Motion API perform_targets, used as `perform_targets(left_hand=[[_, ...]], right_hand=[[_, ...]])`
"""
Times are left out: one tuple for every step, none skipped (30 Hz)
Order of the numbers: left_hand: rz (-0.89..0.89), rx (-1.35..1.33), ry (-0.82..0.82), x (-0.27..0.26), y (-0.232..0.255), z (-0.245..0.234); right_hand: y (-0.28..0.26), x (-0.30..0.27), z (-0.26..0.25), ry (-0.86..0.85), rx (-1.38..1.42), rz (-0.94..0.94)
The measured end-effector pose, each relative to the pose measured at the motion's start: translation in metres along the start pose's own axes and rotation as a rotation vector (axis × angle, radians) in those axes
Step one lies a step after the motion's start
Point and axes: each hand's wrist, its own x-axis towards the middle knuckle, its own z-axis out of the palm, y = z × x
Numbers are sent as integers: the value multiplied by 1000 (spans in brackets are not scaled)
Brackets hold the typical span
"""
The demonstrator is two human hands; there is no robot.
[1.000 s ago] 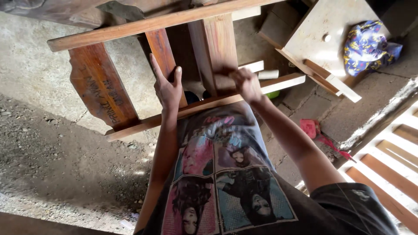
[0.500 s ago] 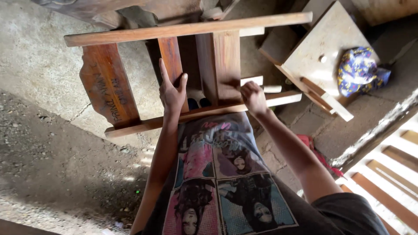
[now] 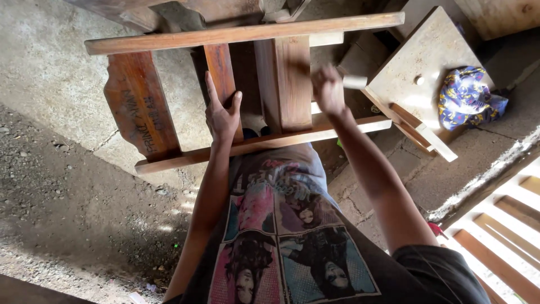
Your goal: Scraping the surface of a wooden chair frame with a metal blade
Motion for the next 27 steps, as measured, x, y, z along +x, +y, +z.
perform_targets(left_hand=[[-28, 14, -16, 0, 1, -1], [-56, 28, -31, 1, 2, -2], [-63, 27, -29, 0, 6, -6], [-56, 14, -18, 0, 11, -9], [-47, 3, -6, -1, 15, -13], [-54, 3, -3, 0, 18, -13], [-58, 5, -5, 1, 19, -14], [-62, 7, -6, 1, 20, -15], [-65, 9, -9, 1, 15, -12], [-59, 17, -18, 1, 9, -10], [-51, 24, -25, 2, 4, -6], [-53, 25, -26, 3, 0, -3], [2, 16, -6, 3, -5, -1], [56, 8, 14, 2, -10, 1], [55, 9, 17, 3, -9, 2], [91, 8, 39, 3, -9, 2], [123, 3, 53, 1, -8, 2], [118, 2, 49, -1, -10, -1], [96, 12, 24, 0, -9, -1], [73, 21, -1, 2, -8, -1], [72, 15, -3, 1, -7, -1], [77, 12, 3, 0, -7, -1], [81, 10, 16, 2, -7, -1], [80, 6, 21, 3, -8, -1], [122, 5, 27, 2, -10, -1], [164, 5, 33, 2, -12, 0], [157, 7, 31, 2, -12, 0]], right_hand=[[-6, -32, -1, -100, 62, 66], [-13, -64, -2, -202, 125, 129], [-26, -66, -14, -207, 128, 124], [-39, -69, -25, -202, 143, 100], [-52, -71, -37, -195, 159, 77], [-41, -69, -30, -199, 162, 72], [-34, -67, -22, -193, 114, 46], [-26, -66, -15, -187, 66, 19], [-13, -49, -6, -191, 68, 21], [1, -33, 3, -136, 43, -11], [15, -16, 12, -79, 17, -45], [19, 6, 15, -80, 18, -44], [22, 27, 18, -62, -62, -10], [24, 48, 21, -43, -141, 24], [25, 56, 20, -41, -138, 21], [25, 65, 20, 25, -115, -4], [24, 71, 17, 82, -94, -25], [15, 58, 14, 76, -94, -24], [11, 49, 10, 27, -49, -8], [7, 41, 7, -22, -4, 9], [-7, 16, -2, -26, -9, 8], [-20, -9, -11, -134, 42, 59], [-33, -31, -17, -240, 97, 103], [-44, -35, -27, -241, 94, 98], [-55, -40, -37, -231, 154, 108], [-67, -46, -46, -222, 213, 118], [-55, -48, -36, -228, 218, 119]])
